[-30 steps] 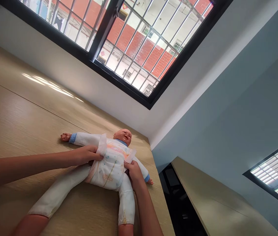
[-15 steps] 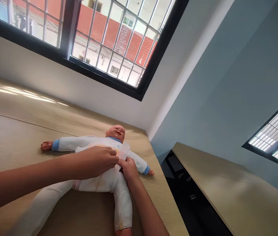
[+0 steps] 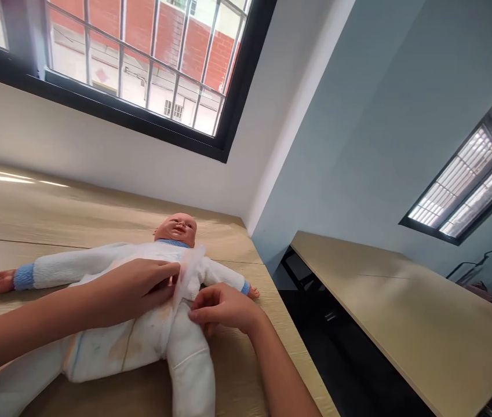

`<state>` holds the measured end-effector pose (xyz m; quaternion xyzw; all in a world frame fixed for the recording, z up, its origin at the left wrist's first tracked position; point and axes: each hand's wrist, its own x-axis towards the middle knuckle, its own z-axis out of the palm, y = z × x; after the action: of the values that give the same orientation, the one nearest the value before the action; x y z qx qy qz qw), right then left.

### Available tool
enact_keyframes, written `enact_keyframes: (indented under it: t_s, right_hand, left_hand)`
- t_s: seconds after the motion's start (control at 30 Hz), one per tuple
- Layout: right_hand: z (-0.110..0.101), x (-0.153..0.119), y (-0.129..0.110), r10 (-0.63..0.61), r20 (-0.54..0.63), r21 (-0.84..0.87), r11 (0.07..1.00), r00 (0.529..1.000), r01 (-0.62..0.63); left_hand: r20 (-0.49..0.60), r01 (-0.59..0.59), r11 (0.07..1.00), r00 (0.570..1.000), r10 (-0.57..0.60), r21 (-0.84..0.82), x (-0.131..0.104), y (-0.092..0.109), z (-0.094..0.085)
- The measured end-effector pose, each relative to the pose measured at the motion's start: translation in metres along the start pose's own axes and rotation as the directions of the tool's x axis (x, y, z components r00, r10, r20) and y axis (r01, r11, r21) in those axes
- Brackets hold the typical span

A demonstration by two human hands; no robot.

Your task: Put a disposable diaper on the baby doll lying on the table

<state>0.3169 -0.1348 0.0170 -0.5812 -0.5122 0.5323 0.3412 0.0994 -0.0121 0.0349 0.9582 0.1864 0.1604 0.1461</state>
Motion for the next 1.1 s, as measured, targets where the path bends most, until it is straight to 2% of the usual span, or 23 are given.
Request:
enact_keyframes:
  t_s: [0.13, 0.2, 0.23, 0.27, 0.33, 0.4, 0.47, 0.6, 0.8, 0.9, 0.97, 1.1]
  right_hand:
    - [0.011, -0.01, -0.008, 0.06, 0.207, 0.043, 0.997, 0.976, -0.07]
    - [0.007, -0.013, -0.008, 0.088, 0.316, 0.023, 0.995, 0.945, -0.1]
    - [0.003, -0.014, -0.007, 0.096, 0.321, -0.002, 0.995, 0.942, -0.1]
    - [-0.002, -0.015, -0.006, 0.098, 0.27, -0.04, 0.995, 0.958, -0.091]
    - [-0.011, -0.013, -0.001, 0.066, 0.016, -0.151, 0.987, 0.998, -0.063]
    - [-0.016, -0.009, 0.006, -0.023, -0.245, -0.267, 0.963, 0.969, -0.044]
    - [-0.016, -0.003, 0.014, -0.099, -0.345, -0.347, 0.938, 0.933, -0.029]
    - [-0.002, 0.008, 0.024, -0.158, -0.35, -0.463, 0.886, 0.923, -0.024]
    - [0.015, 0.011, 0.02, -0.048, -0.326, -0.512, 0.849, 0.944, -0.134]
    - [0.012, 0.009, 0.017, -0.124, -0.341, -0.538, 0.839, 0.932, -0.086]
    - [0.007, 0.01, 0.019, -0.16, -0.319, -0.468, 0.883, 0.934, -0.008]
    - [-0.004, 0.017, 0.028, -0.145, -0.275, -0.16, 0.982, 0.95, 0.103]
  left_hand:
    - [0.03, 0.05, 0.998, 0.998, -0.051, 0.046, 0.0, 0.003, 0.004]
    - [0.025, 0.062, 0.997, 0.998, -0.063, 0.056, -0.001, 0.004, 0.006]
    - [0.023, 0.061, 0.997, 0.998, -0.062, 0.051, -0.001, 0.005, 0.007]
    - [0.021, 0.061, 0.997, 0.998, -0.062, 0.044, -0.001, 0.005, 0.009]
    - [0.018, 0.065, 0.997, 0.998, -0.066, 0.039, -0.001, 0.004, 0.01]
    - [0.011, 0.061, 0.997, 0.998, -0.062, 0.05, -0.001, 0.003, 0.012]
    - [-0.003, 0.051, 0.996, 0.999, -0.051, 0.07, 0.0, 0.002, 0.014]
    - [-0.016, 0.054, 0.994, 0.998, -0.053, 0.097, 0.002, 0.0, 0.017]
    - [-0.021, 0.052, 0.991, 0.999, -0.05, 0.127, 0.003, 0.0, 0.018]
    - [-0.006, 0.059, 0.993, 0.998, -0.059, 0.101, 0.003, 0.002, 0.017]
    - [-0.008, 0.071, 0.994, 0.997, -0.071, 0.079, 0.003, 0.003, 0.015]
    - [-0.016, 0.087, 0.994, 0.996, -0.086, 0.072, 0.001, 0.007, 0.013]
